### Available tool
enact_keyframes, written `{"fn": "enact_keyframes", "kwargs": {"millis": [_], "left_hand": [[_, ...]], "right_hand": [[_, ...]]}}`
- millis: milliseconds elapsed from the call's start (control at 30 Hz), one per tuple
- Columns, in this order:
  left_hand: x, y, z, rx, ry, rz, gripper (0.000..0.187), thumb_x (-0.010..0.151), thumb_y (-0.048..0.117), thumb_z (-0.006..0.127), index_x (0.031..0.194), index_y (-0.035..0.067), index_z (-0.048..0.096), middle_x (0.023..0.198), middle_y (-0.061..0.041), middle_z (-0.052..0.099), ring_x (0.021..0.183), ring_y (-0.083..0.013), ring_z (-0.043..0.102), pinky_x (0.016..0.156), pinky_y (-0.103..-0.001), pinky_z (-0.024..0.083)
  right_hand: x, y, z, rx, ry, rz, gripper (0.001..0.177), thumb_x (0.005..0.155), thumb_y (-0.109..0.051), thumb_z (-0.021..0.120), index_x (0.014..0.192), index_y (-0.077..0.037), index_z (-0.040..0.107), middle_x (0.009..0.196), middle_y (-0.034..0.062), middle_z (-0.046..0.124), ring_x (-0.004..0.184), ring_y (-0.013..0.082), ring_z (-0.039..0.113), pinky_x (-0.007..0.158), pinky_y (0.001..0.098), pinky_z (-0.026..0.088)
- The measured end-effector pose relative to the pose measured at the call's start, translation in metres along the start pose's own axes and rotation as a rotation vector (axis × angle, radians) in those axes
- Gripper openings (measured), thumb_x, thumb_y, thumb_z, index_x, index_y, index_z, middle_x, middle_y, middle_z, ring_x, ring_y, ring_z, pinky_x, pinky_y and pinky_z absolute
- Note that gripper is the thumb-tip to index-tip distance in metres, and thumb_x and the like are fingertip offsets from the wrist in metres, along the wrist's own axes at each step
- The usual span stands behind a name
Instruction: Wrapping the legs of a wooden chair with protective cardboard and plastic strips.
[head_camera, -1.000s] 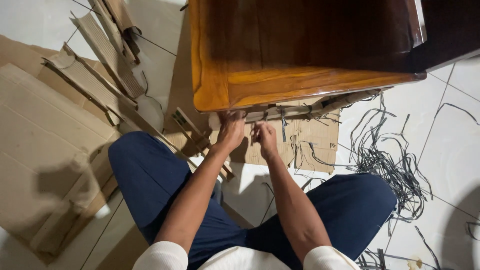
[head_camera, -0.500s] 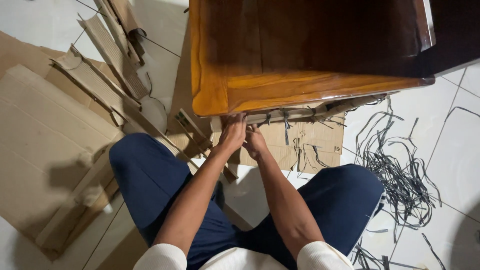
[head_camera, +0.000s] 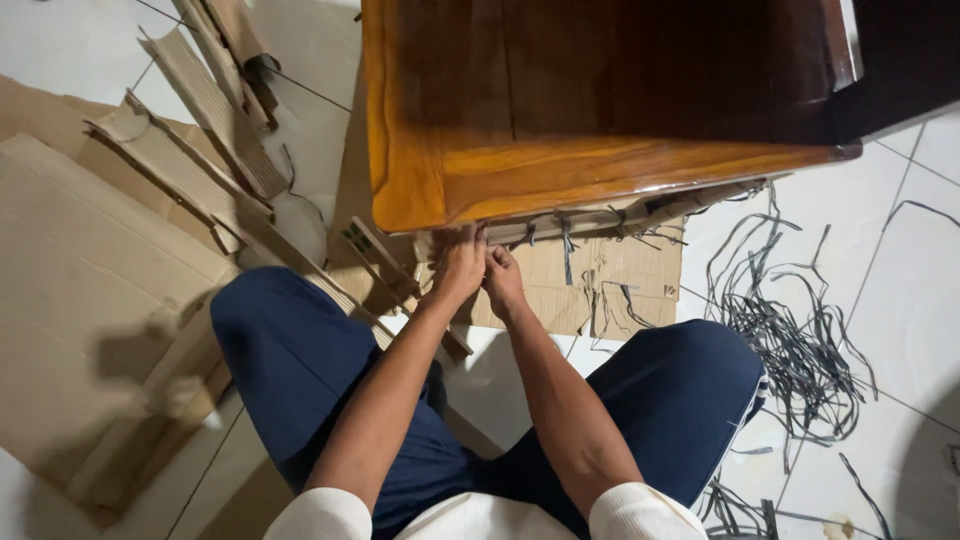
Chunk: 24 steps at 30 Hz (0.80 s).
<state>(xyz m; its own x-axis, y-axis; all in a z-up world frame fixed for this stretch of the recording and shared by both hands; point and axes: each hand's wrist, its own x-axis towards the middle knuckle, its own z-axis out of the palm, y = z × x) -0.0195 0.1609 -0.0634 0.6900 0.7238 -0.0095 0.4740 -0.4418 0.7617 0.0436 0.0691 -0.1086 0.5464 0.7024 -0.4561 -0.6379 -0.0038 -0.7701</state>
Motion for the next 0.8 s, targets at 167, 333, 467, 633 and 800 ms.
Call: {"fn": "enact_keyframes", "kwargs": {"millis": [167,333,467,633,800], "left_hand": [[-0.006,0.038,-0.028,0.018,0.275,0.281,0.028,0.103,0.028,0.053,0.108,0.004,0.065,0.105,-0.025,0.069,0.104,-0.048,0.062,0.099,-0.058,0.039],[-0.011,0.061,-0.043,-0.091,0.318,0.322,0.019,0.099,0.019,0.06,0.101,0.005,0.073,0.099,-0.015,0.074,0.095,-0.0378,0.067,0.105,-0.058,0.037],[-0.013,0.056,-0.046,-0.18,0.252,0.288,0.018,0.096,0.018,0.063,0.1,0.003,0.073,0.1,-0.016,0.072,0.097,-0.0373,0.066,0.092,-0.049,0.049],[-0.02,0.055,-0.05,-0.147,0.236,0.398,0.015,0.093,0.013,0.063,0.097,0.001,0.072,0.102,-0.018,0.071,0.098,-0.0391,0.066,0.089,-0.048,0.05],[-0.023,0.044,-0.04,-0.064,0.178,0.218,0.014,0.098,0.018,0.067,0.094,0.005,0.073,0.09,-0.021,0.07,0.087,-0.0439,0.067,0.073,-0.05,0.053]], "right_hand": [[0.002,0.01,-0.02,-0.078,0.02,-0.042,0.019,0.106,-0.022,0.058,0.093,-0.01,0.063,0.078,-0.0004,0.059,0.066,0.0098,0.054,0.061,0.0272,0.046],[-0.027,-0.027,-0.007,-0.287,-0.02,-0.08,0.017,0.104,-0.019,0.055,0.091,-0.01,0.06,0.075,-0.0001,0.058,0.063,0.0095,0.051,0.056,0.0263,0.042],[-0.034,-0.03,-0.008,-0.371,-0.006,-0.115,0.019,0.105,-0.02,0.056,0.089,-0.01,0.058,0.075,-0.0007,0.06,0.066,0.0078,0.053,0.057,0.0244,0.042],[-0.042,-0.032,-0.012,-0.386,0.001,-0.167,0.017,0.104,-0.018,0.059,0.091,-0.008,0.06,0.077,0.0016,0.064,0.065,0.0087,0.056,0.059,0.0247,0.046],[-0.058,-0.061,0.0,-0.632,0.103,-0.096,0.019,0.103,-0.02,0.062,0.091,-0.006,0.066,0.072,0.0014,0.064,0.063,0.0088,0.054,0.058,0.027,0.044]]}}
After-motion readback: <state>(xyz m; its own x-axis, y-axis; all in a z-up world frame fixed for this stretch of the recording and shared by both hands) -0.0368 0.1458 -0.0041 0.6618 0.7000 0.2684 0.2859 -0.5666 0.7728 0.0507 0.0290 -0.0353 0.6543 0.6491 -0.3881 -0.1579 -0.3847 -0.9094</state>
